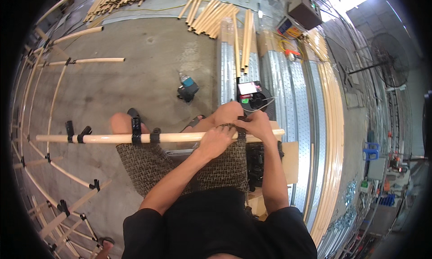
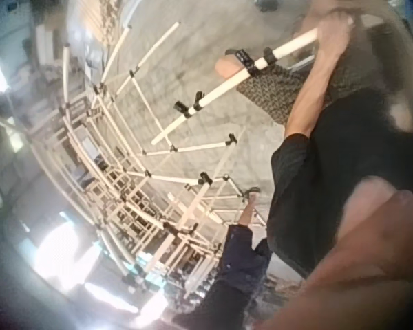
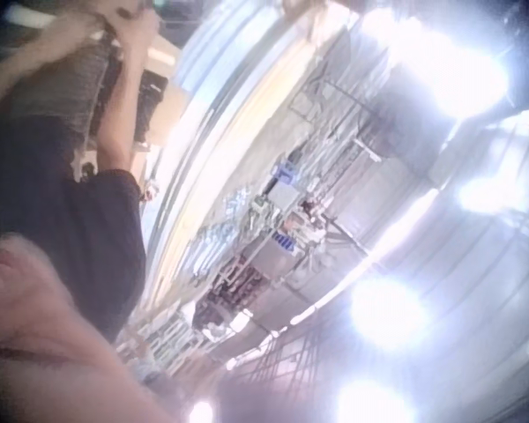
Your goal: The person attaches black plastic connectors to a long wooden rod by hand, sliding them into position and tightening them to create a frame structure.
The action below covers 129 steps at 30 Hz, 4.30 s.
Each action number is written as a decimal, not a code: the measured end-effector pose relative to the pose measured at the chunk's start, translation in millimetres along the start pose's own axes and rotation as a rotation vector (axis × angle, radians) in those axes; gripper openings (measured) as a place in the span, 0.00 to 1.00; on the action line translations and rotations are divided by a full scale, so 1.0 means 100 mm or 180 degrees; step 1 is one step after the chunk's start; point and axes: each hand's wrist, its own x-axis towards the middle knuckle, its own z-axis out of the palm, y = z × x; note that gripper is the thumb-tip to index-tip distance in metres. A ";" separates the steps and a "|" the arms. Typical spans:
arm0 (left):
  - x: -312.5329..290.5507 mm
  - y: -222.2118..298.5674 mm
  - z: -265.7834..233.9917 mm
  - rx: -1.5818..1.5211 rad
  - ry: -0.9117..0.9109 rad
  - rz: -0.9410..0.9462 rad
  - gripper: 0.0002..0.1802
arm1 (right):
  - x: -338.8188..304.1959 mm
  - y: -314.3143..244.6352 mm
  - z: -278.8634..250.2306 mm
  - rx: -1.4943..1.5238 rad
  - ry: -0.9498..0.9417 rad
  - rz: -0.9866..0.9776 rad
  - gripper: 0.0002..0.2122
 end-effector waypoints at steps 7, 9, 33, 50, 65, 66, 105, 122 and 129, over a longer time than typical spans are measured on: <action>-0.02 0.01 0.06 0.0293 -0.0059 0.0104 0.20 | -0.21 0.22 -0.15 0.1420 -0.0713 -0.0050 0.17; -0.06 -0.02 0.08 0.0297 0.0050 0.0095 0.21 | -0.21 0.31 -0.11 0.1724 -0.0853 -0.0133 0.15; 0.03 0.10 -0.05 -0.0139 -0.0146 -0.0092 0.22 | -0.25 0.61 0.23 0.2547 -0.0584 -0.0123 0.19; 0.56 -0.14 -0.08 -0.3424 -0.0854 -0.1400 0.20 | -0.31 0.54 0.32 0.2484 0.0328 -0.0780 0.15; 0.83 0.03 0.40 -0.2990 -0.0428 -0.0738 0.25 | -0.80 0.45 0.34 0.0564 0.2084 -0.0184 0.11; 0.86 -0.04 0.46 -0.2955 -0.0389 -0.0708 0.26 | -0.84 0.39 0.37 0.1012 0.1831 0.0034 0.09; 0.75 -0.09 0.59 -0.3160 -0.0676 -0.0234 0.27 | -1.22 -0.03 0.96 0.0011 0.2737 0.0440 0.10; 0.05 0.88 0.57 -0.3770 -0.1822 -0.0074 0.22 | -2.36 -0.10 1.33 -0.0028 0.3345 0.1159 0.10; -0.13 0.84 0.67 -0.3558 -0.2247 0.0246 0.25 | -2.58 -0.19 1.65 -0.0161 0.3303 0.1476 0.09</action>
